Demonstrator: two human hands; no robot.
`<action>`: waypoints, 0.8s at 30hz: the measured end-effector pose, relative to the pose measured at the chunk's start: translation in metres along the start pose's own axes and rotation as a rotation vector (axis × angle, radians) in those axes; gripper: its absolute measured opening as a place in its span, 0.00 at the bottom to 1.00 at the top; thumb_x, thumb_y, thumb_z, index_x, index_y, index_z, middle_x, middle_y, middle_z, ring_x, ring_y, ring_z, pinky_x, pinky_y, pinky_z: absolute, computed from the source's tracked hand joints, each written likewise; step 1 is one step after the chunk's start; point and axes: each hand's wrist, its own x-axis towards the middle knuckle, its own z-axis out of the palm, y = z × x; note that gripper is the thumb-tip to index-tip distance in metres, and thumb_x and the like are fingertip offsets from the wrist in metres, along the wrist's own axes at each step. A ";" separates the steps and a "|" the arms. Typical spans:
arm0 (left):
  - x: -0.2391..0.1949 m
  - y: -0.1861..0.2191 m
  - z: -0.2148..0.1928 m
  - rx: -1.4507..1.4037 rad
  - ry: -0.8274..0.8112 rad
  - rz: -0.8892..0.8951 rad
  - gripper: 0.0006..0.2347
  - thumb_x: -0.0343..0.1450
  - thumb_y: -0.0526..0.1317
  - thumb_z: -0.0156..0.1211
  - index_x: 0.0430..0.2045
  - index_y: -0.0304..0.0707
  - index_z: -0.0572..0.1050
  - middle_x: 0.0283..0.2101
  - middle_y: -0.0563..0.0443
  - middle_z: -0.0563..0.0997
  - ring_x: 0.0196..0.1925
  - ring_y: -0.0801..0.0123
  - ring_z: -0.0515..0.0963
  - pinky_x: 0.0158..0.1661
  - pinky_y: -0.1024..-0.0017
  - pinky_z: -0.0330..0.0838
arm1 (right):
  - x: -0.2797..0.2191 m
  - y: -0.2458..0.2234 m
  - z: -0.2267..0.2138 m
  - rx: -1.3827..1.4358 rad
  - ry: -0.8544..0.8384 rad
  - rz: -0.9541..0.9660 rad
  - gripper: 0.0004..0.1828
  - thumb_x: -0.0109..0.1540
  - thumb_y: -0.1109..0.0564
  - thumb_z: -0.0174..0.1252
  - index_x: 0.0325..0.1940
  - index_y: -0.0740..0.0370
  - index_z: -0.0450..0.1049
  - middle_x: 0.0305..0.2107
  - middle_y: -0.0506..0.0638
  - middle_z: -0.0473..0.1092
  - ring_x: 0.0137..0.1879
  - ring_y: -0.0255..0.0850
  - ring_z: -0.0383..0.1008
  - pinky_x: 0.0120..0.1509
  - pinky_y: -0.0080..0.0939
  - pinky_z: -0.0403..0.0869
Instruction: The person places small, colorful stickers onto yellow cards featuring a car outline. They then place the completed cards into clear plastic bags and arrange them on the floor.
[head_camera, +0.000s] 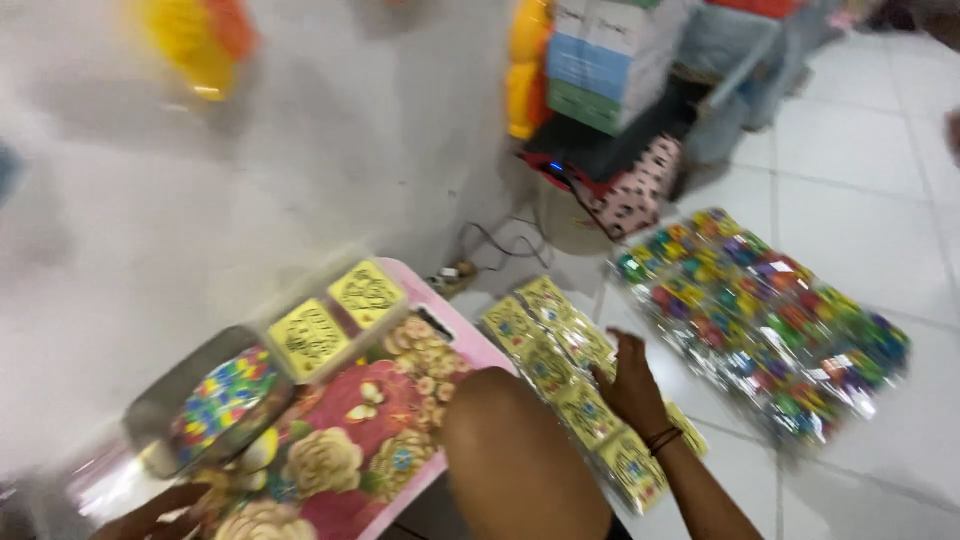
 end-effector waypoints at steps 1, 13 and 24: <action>0.000 0.002 0.002 -0.030 0.035 -0.022 0.24 0.72 0.56 0.57 0.59 0.45 0.77 0.61 0.39 0.81 0.68 0.45 0.74 0.67 0.52 0.68 | 0.014 -0.028 -0.010 0.100 0.100 -0.093 0.38 0.59 0.56 0.64 0.71 0.59 0.58 0.58 0.69 0.59 0.57 0.65 0.73 0.53 0.62 0.78; 0.048 -0.124 0.028 -0.295 0.522 -0.114 0.20 0.71 0.53 0.59 0.52 0.43 0.81 0.53 0.41 0.84 0.62 0.47 0.77 0.60 0.51 0.70 | -0.026 -0.411 -0.064 0.002 -0.314 -1.014 0.39 0.61 0.54 0.59 0.74 0.57 0.53 0.43 0.56 0.75 0.49 0.54 0.79 0.50 0.62 0.78; 0.055 -0.157 0.041 -0.373 0.426 -0.122 0.21 0.73 0.54 0.54 0.54 0.43 0.78 0.61 0.44 0.78 0.66 0.53 0.74 0.62 0.57 0.67 | -0.025 -0.423 0.144 -1.008 -0.855 -1.184 0.14 0.66 0.43 0.47 0.49 0.46 0.73 0.34 0.46 0.75 0.42 0.42 0.75 0.45 0.41 0.75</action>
